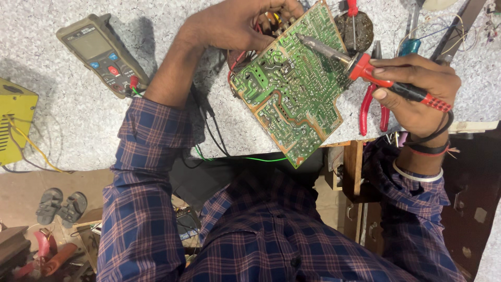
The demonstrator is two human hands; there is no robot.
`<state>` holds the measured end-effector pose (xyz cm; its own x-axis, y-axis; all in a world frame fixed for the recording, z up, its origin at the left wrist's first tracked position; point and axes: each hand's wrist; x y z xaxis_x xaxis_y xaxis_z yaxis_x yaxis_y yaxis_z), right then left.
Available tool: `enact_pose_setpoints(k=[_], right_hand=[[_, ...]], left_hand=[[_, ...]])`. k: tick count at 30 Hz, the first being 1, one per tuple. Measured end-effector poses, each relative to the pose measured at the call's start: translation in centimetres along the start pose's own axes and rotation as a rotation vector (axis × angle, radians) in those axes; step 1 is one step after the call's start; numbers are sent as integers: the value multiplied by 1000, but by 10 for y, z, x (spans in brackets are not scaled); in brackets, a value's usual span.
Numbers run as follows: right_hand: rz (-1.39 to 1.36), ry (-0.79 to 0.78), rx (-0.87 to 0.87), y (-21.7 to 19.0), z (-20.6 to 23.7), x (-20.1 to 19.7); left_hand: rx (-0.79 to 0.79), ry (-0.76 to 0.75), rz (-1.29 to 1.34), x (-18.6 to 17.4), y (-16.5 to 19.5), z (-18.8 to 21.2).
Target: The person tests a green circuit board with a multimeter, then uses a soldering iron to reflow solder on several joints. They remove a small black component with a screwdriver and place it on the table. The board remains on the workbench throughout.
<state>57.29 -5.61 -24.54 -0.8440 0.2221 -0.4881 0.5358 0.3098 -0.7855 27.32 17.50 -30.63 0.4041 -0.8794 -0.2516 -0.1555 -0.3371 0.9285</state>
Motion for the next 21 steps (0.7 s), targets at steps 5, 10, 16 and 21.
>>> enact_pose_setpoints(k=[5, 10, 16, 21], right_hand=[[-53, 9, 28, 6, 2, -1], [-65, -1, 42, 6, 1, 1], [-7, -53, 3, -6, 0, -9], [-41, -36, 66, 15, -1, -9]], left_hand=[[-34, 6, -9, 1, 3, 0], [-41, -19, 96, 2, 3, -4], [-175, -48, 134, 0, 9, -9], [-42, -40, 110, -1, 11, -11]])
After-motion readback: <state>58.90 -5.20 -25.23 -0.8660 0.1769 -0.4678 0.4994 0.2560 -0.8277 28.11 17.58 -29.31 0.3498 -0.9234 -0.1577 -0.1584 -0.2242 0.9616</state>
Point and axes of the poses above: each hand's wrist, its own z-axis away from the middle knuckle, its own x-axis out of the palm, y = z × x, and after that the axes turned 10 degrees about y, right-handed
